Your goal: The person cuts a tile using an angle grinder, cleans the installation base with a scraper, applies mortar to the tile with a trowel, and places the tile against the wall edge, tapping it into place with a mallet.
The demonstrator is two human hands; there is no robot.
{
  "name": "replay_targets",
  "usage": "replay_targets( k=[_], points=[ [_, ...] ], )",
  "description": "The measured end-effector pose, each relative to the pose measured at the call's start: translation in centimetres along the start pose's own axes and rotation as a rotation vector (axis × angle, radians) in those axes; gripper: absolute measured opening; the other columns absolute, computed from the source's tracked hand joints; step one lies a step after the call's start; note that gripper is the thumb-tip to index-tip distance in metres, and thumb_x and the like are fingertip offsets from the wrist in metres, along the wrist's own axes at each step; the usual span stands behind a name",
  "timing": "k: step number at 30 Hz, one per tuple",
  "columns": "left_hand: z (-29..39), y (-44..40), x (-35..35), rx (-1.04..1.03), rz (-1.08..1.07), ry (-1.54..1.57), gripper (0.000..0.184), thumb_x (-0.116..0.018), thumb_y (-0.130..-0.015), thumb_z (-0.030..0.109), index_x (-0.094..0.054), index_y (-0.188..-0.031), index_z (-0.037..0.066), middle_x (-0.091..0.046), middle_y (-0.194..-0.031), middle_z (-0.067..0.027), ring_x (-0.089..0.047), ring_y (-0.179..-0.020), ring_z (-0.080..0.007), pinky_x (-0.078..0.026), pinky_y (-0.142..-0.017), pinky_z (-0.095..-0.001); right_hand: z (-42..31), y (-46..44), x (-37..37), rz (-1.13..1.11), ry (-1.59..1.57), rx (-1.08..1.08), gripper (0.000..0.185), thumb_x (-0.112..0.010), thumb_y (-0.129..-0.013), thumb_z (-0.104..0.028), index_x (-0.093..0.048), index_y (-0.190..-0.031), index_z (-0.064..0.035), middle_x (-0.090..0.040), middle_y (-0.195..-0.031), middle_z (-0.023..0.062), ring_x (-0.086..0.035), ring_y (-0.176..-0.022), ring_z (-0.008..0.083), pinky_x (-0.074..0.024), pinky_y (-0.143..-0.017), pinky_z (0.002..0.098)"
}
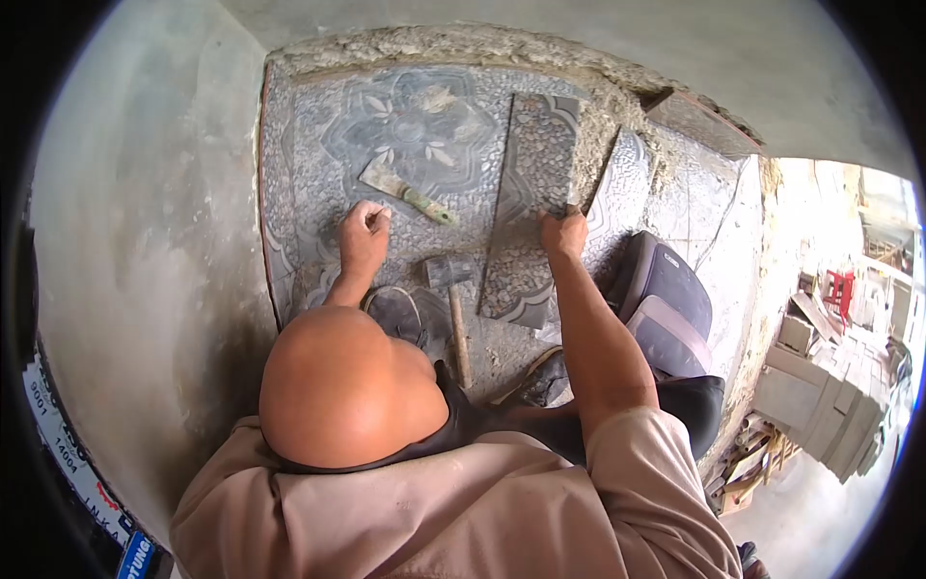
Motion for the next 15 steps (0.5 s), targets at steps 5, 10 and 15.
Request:
replay_targets(
  k=[5,10,15],
  points=[
    [0.9,-1.2,-0.8,0.052,-0.019,0.053,0.013,-0.072,-0.091,0.011,-0.068,-0.09,-0.001,-0.067,-0.074,-0.0105,-0.062,-0.066,-0.0182,-0.05,-0.065,-0.0355,-4.8,4.2,5.1,0.072,-0.053,0.275,0.037,-0.077,-0.085,-0.02,-0.072,-0.111,0.0057,-0.072,-0.09,0.02,-0.067,-0.082,0.0254,-0.0515,-0.077,0.0388],
    [3.6,-3.6,-2.2,0.305,-0.43,0.239,0.031,-0.072,-0.096,0.023,-0.07,-0.113,-0.004,-0.072,-0.091,-0.0131,-0.07,-0.077,-0.0197,-0.055,-0.065,-0.034,-10.8,8.1,10.8,0.059,-0.064,0.477,0.02,-0.074,-0.085,-0.015,-0.07,-0.093,0.0027,-0.066,-0.077,0.0232,-0.063,-0.072,0.0425,-0.0486,-0.069,0.0454],
    [8.7,-4.1,-4.2,0.458,-0.703,0.431,0.08,-0.076,-0.095,0.035,-0.039,-0.146,-0.013,-0.064,-0.123,-0.0232,-0.069,-0.103,-0.0286,-0.061,-0.078,-0.0375,-14.4,7.2,10.9,0.061,-0.048,0.723,0.015,-0.072,-0.085,-0.01,-0.071,-0.097,-0.0006,-0.07,-0.088,0.0194,-0.066,-0.082,0.0401,-0.0509,-0.075,0.0447]
  ],
)
Point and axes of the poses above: each hand's wrist, its own y-axis away from the middle knuckle, its own x-axis out of the back of the hand, z = x × y, the point moved 3 cm from there along -y, towards the middle knuckle
